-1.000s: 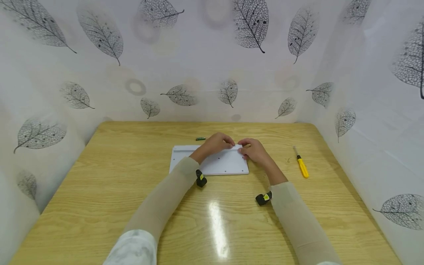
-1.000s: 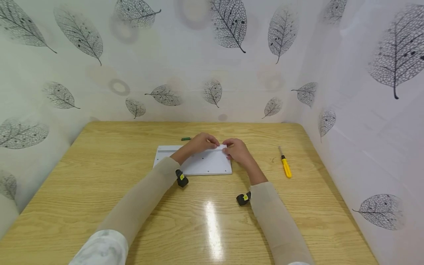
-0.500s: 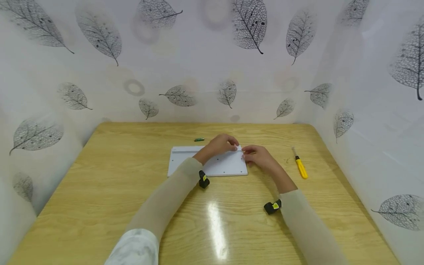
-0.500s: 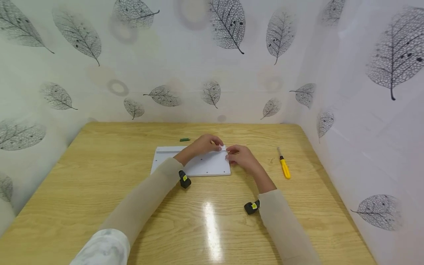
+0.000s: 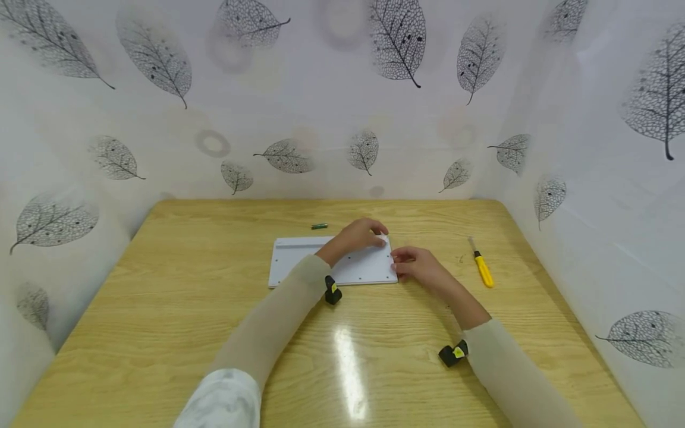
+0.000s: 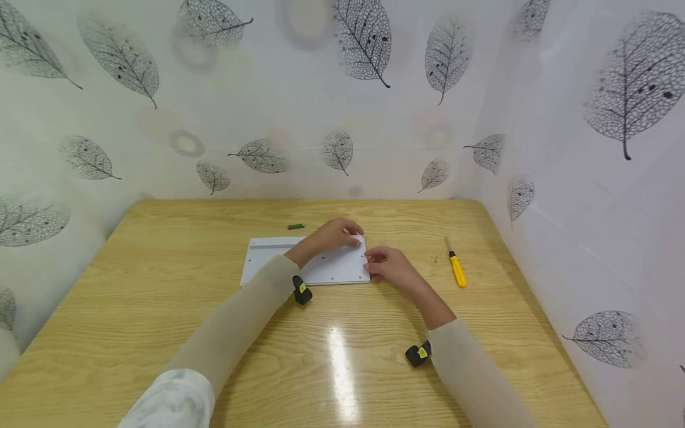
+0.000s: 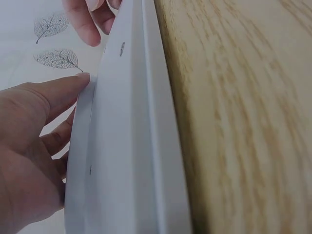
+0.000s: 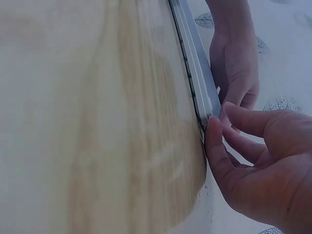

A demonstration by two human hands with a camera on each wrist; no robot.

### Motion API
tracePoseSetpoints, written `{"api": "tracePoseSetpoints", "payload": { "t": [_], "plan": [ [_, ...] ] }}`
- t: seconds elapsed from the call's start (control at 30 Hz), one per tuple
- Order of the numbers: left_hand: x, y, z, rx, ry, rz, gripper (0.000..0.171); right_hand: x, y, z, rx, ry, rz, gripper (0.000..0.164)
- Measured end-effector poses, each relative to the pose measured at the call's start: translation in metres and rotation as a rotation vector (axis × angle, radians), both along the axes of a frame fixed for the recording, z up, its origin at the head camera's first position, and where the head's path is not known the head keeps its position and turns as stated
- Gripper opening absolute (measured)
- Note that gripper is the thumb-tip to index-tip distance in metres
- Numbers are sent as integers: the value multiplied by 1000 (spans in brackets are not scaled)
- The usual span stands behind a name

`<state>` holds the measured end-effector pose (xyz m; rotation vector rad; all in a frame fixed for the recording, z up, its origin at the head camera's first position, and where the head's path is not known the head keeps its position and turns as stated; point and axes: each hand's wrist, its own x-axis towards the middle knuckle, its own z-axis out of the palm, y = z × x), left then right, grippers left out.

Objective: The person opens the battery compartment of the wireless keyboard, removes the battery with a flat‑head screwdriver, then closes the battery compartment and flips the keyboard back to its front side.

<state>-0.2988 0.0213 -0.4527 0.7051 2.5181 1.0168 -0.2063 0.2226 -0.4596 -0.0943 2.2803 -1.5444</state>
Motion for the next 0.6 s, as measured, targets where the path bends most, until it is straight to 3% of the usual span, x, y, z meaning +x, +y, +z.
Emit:
{"api": "tracePoseSetpoints", "payload": {
  "t": [0.33,0.6],
  "plan": [
    [-1,4,-5,-37,31,5,33,9,3,-1,-9,19,47,43],
    [-2,2,3,36,52,10,31,15,8,3,-98,-19,41,53]
  ]
}}
